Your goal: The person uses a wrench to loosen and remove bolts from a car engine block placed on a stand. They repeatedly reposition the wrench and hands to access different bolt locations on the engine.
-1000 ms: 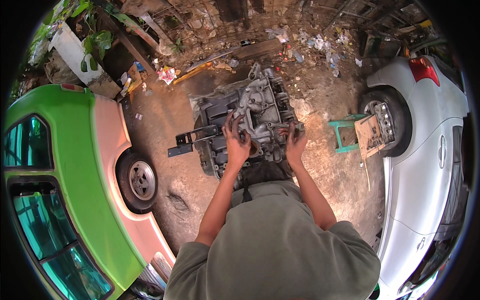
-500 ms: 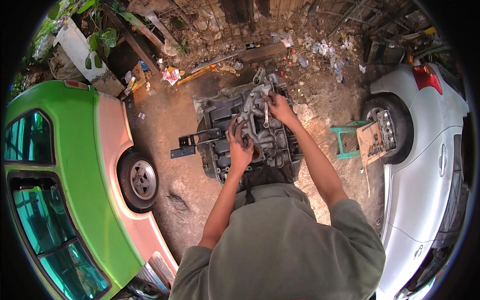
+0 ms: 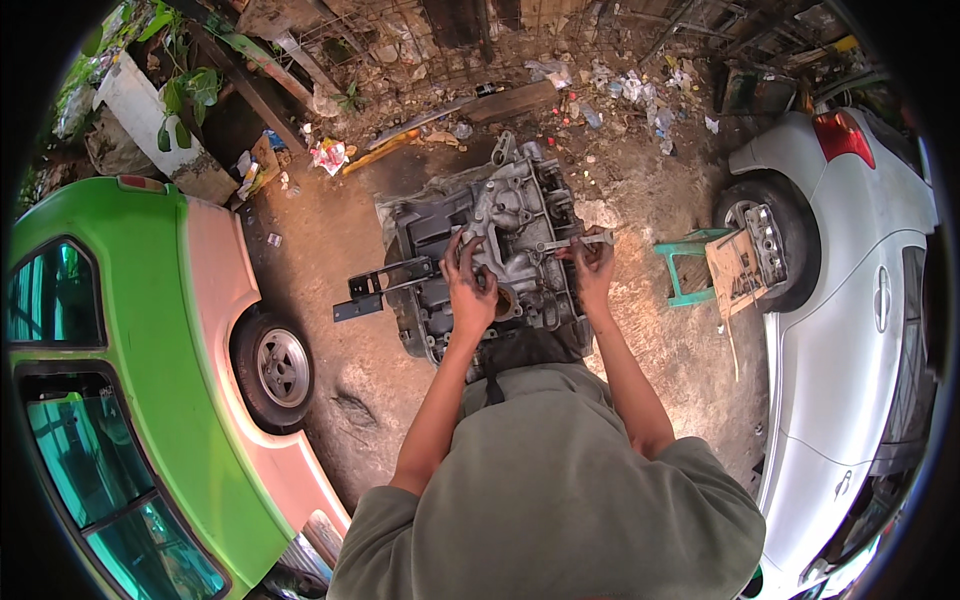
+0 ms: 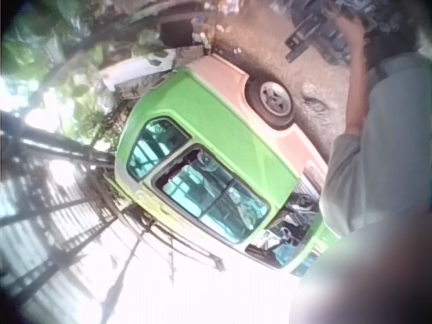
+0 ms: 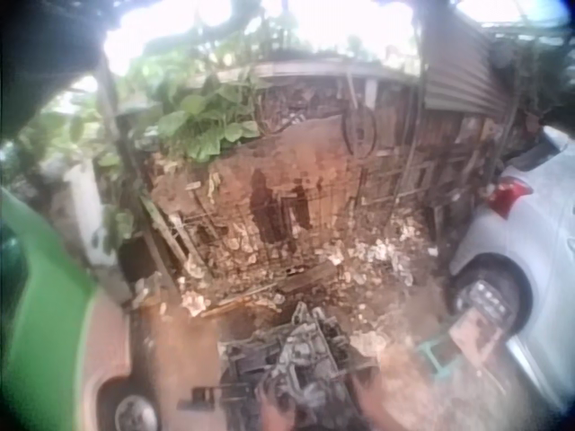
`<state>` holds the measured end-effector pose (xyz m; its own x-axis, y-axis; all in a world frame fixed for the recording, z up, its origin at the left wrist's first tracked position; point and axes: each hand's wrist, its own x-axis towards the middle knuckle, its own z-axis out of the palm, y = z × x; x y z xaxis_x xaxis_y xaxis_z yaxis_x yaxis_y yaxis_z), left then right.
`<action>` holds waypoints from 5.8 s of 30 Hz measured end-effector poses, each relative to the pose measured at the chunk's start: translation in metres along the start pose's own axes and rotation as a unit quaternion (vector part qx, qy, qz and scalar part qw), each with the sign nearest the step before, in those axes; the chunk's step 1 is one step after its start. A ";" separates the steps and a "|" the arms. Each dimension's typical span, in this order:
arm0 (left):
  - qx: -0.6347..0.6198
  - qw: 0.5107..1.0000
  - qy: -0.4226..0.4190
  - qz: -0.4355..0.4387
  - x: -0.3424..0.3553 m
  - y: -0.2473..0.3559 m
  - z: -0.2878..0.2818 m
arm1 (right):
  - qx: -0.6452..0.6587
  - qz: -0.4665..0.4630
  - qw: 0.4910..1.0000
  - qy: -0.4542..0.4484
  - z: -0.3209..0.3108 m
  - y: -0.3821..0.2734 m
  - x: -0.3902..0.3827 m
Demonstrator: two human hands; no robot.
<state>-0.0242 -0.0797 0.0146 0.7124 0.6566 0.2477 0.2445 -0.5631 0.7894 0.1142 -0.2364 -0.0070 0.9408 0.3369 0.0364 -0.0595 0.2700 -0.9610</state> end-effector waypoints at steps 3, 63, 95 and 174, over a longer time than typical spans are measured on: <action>0.001 1.000 -0.002 0.002 0.000 0.001 -0.001 | -0.003 0.003 1.000 0.016 0.003 0.007 -0.018; 0.004 1.000 0.002 0.001 0.001 0.000 -0.001 | 0.069 0.070 0.994 0.052 0.008 -0.010 -0.032; 0.000 1.000 0.015 0.002 0.000 0.001 0.000 | -0.535 -0.008 0.805 -0.254 0.051 0.000 0.087; 0.019 1.000 0.008 0.004 0.001 -0.003 0.001 | 0.087 0.047 0.995 0.016 -0.003 -0.008 -0.021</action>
<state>-0.0240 -0.0778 0.0116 0.7042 0.6592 0.2636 0.2631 -0.5872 0.7655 0.0960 -0.2481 -0.0009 0.9380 0.3410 -0.0627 -0.2026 0.3922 -0.8973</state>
